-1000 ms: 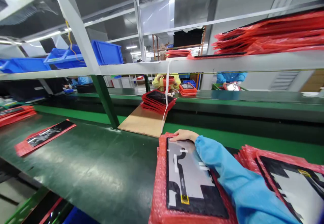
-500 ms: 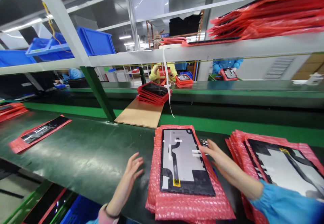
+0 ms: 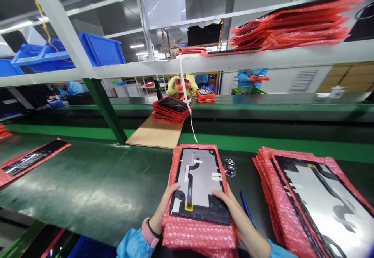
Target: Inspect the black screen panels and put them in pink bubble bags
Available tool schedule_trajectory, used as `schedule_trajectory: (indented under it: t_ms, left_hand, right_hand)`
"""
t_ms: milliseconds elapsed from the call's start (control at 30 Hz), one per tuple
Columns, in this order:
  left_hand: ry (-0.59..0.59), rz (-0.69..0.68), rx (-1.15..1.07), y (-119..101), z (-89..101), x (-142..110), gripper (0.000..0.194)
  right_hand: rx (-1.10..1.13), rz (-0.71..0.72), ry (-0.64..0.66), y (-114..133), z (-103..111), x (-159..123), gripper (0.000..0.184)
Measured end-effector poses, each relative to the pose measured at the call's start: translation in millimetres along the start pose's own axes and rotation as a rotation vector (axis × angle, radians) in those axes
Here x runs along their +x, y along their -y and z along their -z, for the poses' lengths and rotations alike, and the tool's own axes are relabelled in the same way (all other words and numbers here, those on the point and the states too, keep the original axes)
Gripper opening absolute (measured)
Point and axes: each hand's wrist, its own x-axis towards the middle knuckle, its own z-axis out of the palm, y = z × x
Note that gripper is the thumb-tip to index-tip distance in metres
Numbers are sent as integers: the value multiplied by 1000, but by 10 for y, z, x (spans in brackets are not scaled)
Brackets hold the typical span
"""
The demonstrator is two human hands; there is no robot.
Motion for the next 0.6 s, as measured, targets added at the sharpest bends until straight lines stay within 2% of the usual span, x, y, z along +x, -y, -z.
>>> schedule_trajectory:
  t_ms: [67, 133, 200, 233, 300, 367, 433, 467, 533, 600]
  left_hand:
    - [-28, -58, 4, 3, 56, 72, 63]
    - [-63, -206, 51, 1, 128, 127, 79]
    - [-120, -391, 157, -50, 194, 124, 95]
    - [-157, -471, 235, -103, 216, 95, 99]
    - [-229, -595, 426, -265, 218, -6, 85]
    - [-244, -662, 601, -468, 165, -118, 54]
    - [-151, -598, 745, -658, 81, -185, 31]
    - [-96, -516, 784, -732, 40, -192, 27]
    - [-12, -310, 813, -829, -18, -158, 25]
    - [19, -145, 808, -875, -37, -91, 27]
  right_hand:
    - [40, -26, 58, 30, 64, 10, 78]
    - [12, -44, 122, 96, 239, 30, 69]
    - [-157, 16, 122, 173, 497, 65, 63]
    - [-321, 99, 80, 205, 632, 84, 58]
    - [-680, 274, -68, 232, 861, 119, 49]
    - [-1057, 403, -219, 195, 996, 142, 43]
    - [-1362, 454, -298, 108, 1051, 163, 41]
    - [-1458, 449, -310, 58, 1065, 177, 41]
    - [-1529, 390, -298, -28, 1091, 218, 42]
    - [-1508, 329, -269, -64, 1126, 266, 47]
